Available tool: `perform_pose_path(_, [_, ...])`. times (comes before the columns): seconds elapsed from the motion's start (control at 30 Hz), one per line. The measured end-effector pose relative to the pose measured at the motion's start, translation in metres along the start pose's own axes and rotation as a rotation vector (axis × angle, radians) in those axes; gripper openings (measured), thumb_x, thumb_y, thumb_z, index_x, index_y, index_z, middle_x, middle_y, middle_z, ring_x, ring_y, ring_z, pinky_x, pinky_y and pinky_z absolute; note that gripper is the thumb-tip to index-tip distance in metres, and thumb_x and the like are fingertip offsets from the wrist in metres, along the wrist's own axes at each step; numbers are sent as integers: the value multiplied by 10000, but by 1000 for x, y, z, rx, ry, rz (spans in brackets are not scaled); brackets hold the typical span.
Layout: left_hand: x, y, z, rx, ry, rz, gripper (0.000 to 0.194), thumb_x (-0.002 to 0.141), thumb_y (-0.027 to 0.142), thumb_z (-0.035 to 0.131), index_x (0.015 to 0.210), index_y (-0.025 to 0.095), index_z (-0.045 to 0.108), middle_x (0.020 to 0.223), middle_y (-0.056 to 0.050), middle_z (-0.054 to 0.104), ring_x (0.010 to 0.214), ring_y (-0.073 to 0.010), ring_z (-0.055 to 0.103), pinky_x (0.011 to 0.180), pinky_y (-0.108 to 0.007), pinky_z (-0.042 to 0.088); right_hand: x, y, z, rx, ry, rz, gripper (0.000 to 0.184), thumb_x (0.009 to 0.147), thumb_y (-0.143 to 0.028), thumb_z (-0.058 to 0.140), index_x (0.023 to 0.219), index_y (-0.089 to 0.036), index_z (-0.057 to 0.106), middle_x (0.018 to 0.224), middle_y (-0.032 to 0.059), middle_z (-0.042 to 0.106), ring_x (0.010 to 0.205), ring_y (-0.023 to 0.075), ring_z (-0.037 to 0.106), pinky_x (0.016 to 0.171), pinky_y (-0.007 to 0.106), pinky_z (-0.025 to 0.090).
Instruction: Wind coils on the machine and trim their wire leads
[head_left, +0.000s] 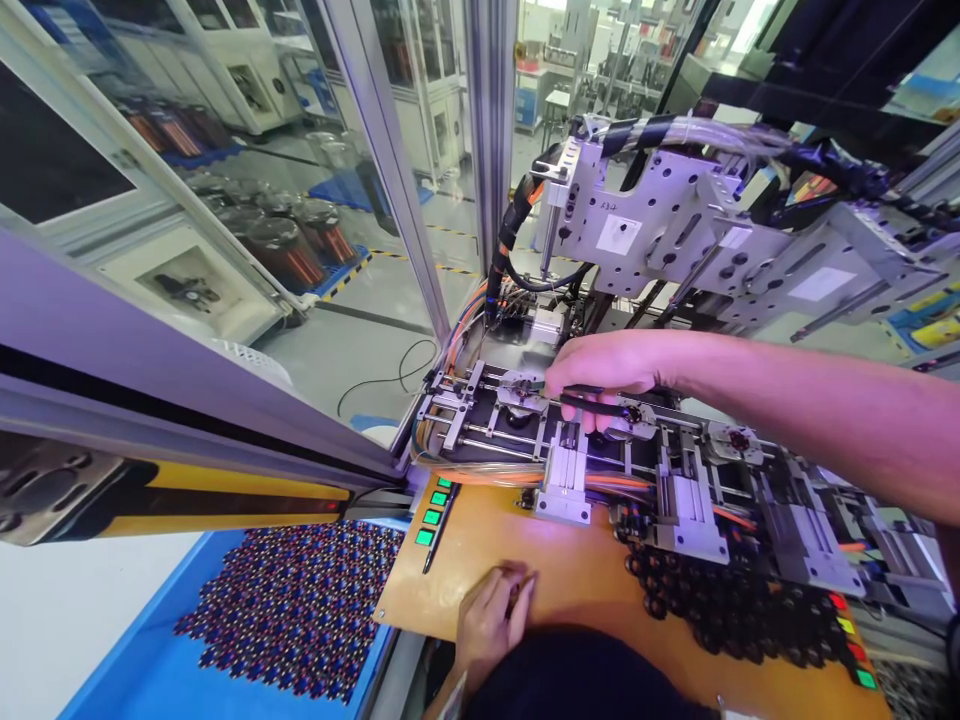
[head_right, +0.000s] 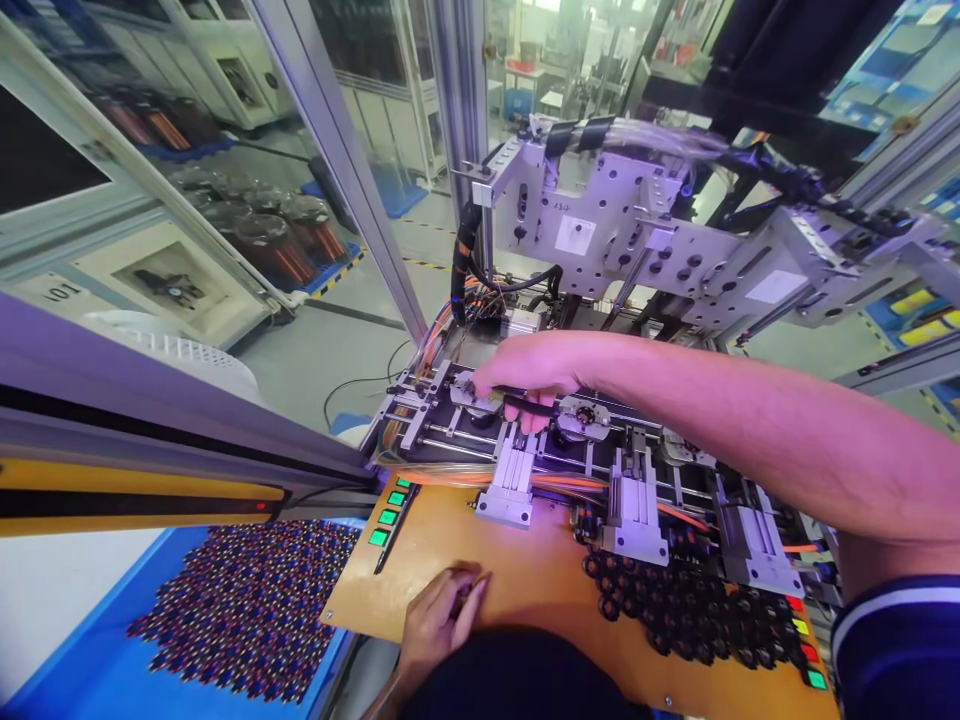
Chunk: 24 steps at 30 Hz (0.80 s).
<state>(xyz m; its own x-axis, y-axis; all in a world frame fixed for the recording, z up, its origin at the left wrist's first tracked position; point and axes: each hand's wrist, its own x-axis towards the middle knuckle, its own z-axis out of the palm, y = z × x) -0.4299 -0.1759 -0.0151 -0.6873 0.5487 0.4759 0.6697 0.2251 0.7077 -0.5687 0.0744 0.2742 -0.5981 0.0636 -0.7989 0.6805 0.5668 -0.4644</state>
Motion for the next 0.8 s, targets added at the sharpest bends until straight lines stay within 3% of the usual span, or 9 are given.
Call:
perform_pose_path(0.17, [0,0,-2,-7,-17,3,120,882,96,618,967,181,610,818,-47,705,720,-131,699,672,-211,568,1,-1,-1,5,-5,-9,222,880,-227,531,1033,-86,611,694,31,632,450,87,593,405,161,512])
perform_pose_path(0.33, [2,0,-2,-3,-20,4,109,880,99,619,953,179,605,808,-46,702,697,-130,693,643,-209,561,5,-1,3,31,13,19,136,873,-213,543,853,-100,616,616,19,601,434,92,573,405,176,504])
perform_pose_path(0.47, [4,2,-4,6,-28,8,76,888,116,615,918,184,603,787,-39,699,670,-124,689,628,-204,554,-3,6,11,96,29,-221,171,847,-147,526,686,-130,583,508,-12,548,402,71,518,392,160,454])
perform_pose_path(0.53, [6,4,-5,13,-31,8,66,892,123,611,905,187,601,777,-35,696,662,-122,686,622,-202,550,-16,10,10,178,32,-374,165,854,-135,511,713,-132,599,531,-14,567,410,61,517,415,159,458])
perform_pose_path(0.6, [7,6,-7,23,-33,1,54,895,137,611,898,189,602,773,-34,694,657,-122,682,613,-203,544,-35,14,3,258,44,-438,99,849,-144,538,794,-140,620,633,-1,625,468,61,565,459,161,493])
perform_pose_path(0.67, [8,8,-7,35,-34,-9,36,894,154,618,897,188,606,766,-32,688,645,-122,674,602,-207,537,-54,23,-8,293,68,-419,51,806,-157,613,854,-159,630,739,9,664,557,74,622,513,164,533])
perform_pose_path(0.8, [9,11,-8,53,-47,-17,9,896,184,622,893,184,613,724,-17,665,594,-114,644,582,-209,520,-79,57,-32,274,86,-277,146,722,-215,724,842,-181,648,783,20,685,643,113,665,584,198,580])
